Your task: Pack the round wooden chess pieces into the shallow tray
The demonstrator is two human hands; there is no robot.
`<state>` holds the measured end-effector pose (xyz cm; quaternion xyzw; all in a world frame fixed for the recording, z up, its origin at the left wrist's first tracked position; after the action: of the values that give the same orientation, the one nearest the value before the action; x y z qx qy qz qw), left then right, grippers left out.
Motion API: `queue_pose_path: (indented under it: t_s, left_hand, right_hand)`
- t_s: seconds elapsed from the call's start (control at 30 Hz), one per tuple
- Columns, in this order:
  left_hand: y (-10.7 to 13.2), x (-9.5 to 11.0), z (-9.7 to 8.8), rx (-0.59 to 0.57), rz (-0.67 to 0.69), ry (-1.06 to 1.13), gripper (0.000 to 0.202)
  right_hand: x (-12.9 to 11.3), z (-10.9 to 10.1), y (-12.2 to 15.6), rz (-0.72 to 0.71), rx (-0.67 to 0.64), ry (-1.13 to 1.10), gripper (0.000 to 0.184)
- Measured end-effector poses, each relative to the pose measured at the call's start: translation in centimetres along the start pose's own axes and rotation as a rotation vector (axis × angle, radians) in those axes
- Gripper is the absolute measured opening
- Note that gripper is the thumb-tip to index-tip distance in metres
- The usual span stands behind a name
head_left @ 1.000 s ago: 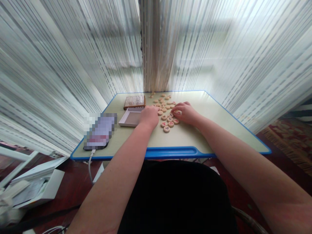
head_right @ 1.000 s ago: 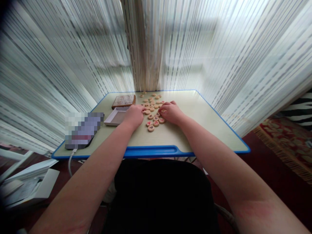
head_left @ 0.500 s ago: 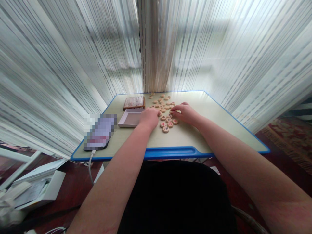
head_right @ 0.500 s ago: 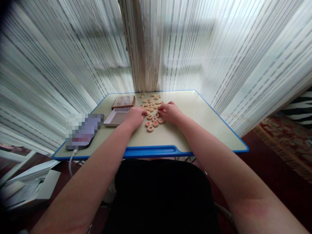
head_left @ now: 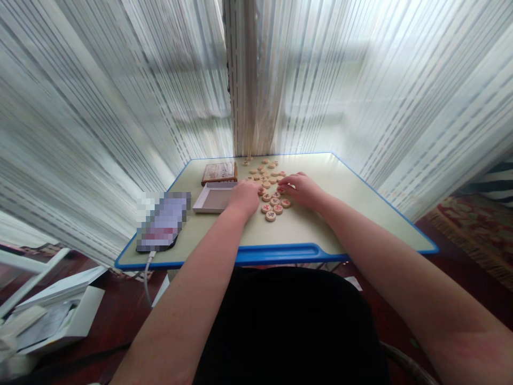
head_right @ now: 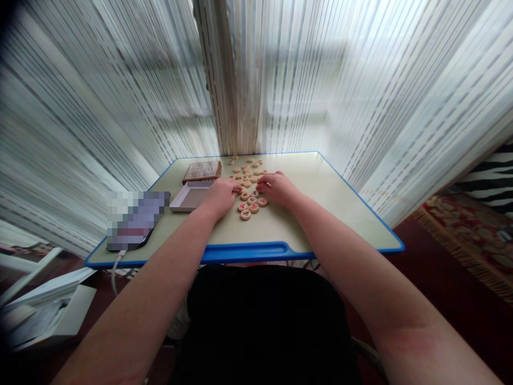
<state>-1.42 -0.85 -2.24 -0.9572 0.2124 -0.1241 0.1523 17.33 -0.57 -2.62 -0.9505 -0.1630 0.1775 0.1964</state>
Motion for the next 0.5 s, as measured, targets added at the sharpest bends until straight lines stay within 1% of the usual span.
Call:
queue_pose_path:
  t_s: [0.07,0.17,0.3,0.37,0.43,0.5]
  left_hand:
    - [0.0,0.0,0.0,0.022,0.01,0.002,0.036]
    - [0.1,0.1,0.0,0.012,0.02,0.024,0.035]
    - [0.2,0.2,-0.1,-0.001,0.018,0.04,0.033]
    - [0.2,0.3,-0.1,0.004,0.02,0.041,0.033]
    - [0.2,0.2,-0.1,0.002,0.024,0.04,0.034]
    - [0.1,0.1,0.0,-0.01,0.03,0.041,0.034]
  right_hand:
    - [0.1,0.1,-0.1,-0.025,-0.003,0.033,0.026]
    - [0.4,0.0,-0.3,-0.018,0.018,0.055,0.03]
    - [1.3,-0.5,-0.2,0.085,0.091,0.093,0.038]
    - [1.9,-0.6,-0.2,0.151,0.103,0.138,0.04]
    - [2.4,-0.6,-0.2,0.195,0.071,0.178,0.04]
    - [2.7,-0.4,-0.2,0.208,0.009,0.197,0.038]
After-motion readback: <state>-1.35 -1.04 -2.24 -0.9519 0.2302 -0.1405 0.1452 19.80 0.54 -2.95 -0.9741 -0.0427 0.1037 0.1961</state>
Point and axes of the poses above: each hand's wrist, its own y-axis away from the middle knuckle, its own z-axis out of the palm, x = y × z, the point moved 1 cm from there along -y, towards the middle knuckle, and after that the axes turned 6 degrees about x, right-handed, at the moved point
